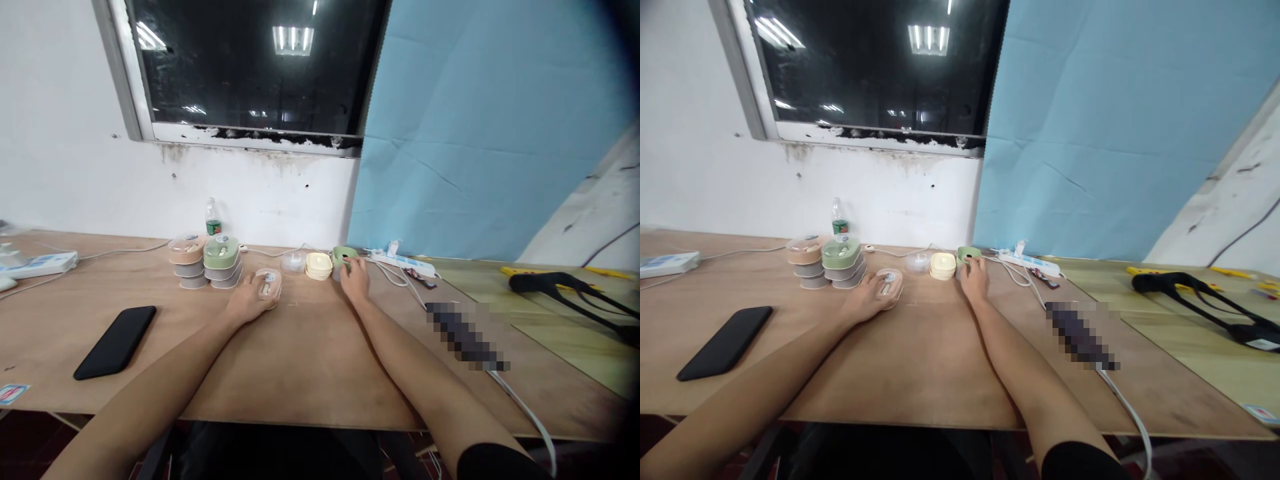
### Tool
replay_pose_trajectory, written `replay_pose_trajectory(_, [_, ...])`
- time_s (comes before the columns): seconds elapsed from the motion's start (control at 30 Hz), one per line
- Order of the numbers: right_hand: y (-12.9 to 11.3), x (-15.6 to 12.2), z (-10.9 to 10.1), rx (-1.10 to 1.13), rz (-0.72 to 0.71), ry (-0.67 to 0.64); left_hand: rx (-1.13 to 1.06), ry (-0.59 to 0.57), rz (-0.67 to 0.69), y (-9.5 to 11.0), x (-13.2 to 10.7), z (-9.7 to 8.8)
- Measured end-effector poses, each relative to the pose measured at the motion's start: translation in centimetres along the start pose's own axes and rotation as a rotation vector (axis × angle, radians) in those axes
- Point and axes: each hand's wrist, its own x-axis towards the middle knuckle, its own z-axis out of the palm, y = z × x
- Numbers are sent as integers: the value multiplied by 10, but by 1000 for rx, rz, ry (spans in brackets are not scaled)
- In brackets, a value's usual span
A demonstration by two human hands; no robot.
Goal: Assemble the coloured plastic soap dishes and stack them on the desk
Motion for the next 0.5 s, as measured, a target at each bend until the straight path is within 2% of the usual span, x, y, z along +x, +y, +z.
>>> replay_pose_trajectory(0.2, [-19,-6,0,41,-96,-17,-4,50,12,1,0,1])
replay_pose_trajectory(0.5, [-46,-13,-1,199,-309,-45,-132,242,102,3,1,-4])
